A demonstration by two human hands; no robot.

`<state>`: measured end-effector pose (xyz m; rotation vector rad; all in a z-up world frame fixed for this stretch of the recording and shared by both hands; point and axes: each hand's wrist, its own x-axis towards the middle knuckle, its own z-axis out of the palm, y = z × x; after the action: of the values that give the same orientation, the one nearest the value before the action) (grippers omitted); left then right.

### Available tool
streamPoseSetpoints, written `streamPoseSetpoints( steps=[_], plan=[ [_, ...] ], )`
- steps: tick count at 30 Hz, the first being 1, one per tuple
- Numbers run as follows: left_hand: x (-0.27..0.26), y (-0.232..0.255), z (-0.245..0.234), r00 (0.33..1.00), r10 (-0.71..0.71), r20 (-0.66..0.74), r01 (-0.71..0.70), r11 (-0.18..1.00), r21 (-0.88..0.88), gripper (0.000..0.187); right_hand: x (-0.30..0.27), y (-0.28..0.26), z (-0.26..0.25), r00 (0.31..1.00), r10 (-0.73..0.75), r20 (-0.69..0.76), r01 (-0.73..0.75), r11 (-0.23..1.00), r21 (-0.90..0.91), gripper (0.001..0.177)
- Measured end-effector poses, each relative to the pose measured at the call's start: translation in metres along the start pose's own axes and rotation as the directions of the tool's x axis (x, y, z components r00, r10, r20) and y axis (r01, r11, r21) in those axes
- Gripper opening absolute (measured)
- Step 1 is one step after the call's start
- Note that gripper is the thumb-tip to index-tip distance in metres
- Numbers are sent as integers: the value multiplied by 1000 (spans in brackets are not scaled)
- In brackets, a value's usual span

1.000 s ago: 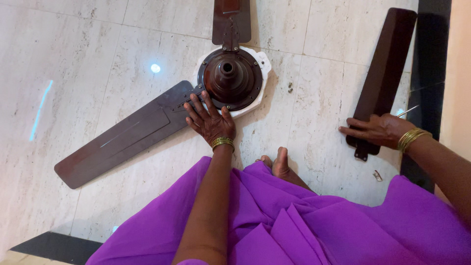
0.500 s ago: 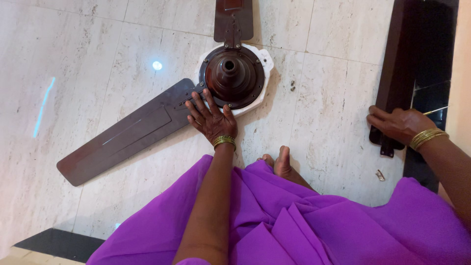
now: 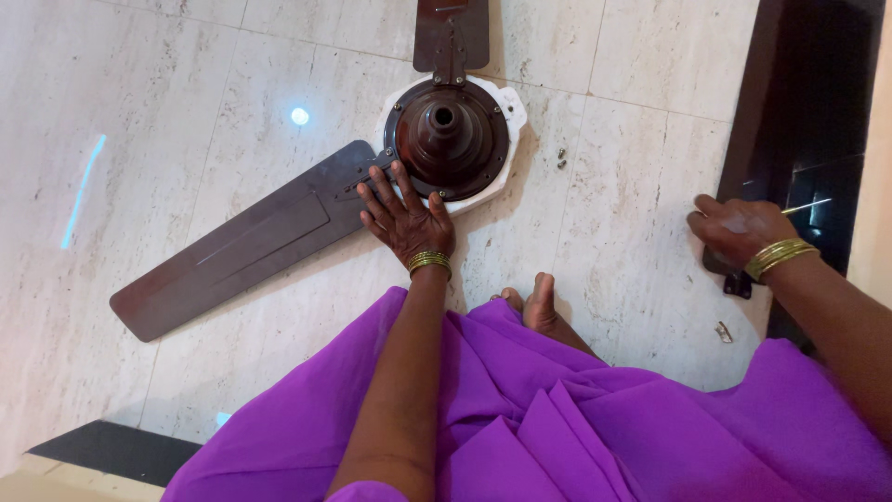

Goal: The person uses a screwdriver to loosen and remove screws from the fan blade mounting brackets. They detach one fan blade from the motor housing and place it on the floor, then continue removing screws from the remaining blades.

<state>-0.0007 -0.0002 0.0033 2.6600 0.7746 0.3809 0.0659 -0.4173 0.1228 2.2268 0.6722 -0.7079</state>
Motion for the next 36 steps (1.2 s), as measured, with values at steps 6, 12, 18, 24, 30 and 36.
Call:
streamPoseSetpoints(
  steps=[6, 12, 18, 24, 30, 36],
  plan=[
    [0, 1, -1, 1000, -5, -6, 5, 1000, -5, 69, 30, -58, -41, 875, 86, -476, 119, 916, 384, 22],
    [-1, -1, 4, 1000, 4, -24, -5, 1000, -10, 71, 38, -123, -93, 767, 143, -625, 278, 804, 526, 27],
    [0, -3, 8, 998, 21, -57, -21, 1000, 2, 72, 47, -144, -128, 829, 256, -497, 251, 625, 739, 69],
    [-1, -3, 8, 999, 11, -39, -11, 1000, -4, 73, 69, -150, -153, 836, 327, -440, 205, 558, 804, 86],
    [0, -4, 8, 999, 25, -48, -26, 1000, -7, 73, 97, -145, -173, 869, 317, -379, 177, 517, 838, 104],
    [4, 0, -4, 992, 55, -116, -58, 998, -26, 71, 134, -138, -178, 781, 460, -422, 172, 492, 853, 56]
  ],
)
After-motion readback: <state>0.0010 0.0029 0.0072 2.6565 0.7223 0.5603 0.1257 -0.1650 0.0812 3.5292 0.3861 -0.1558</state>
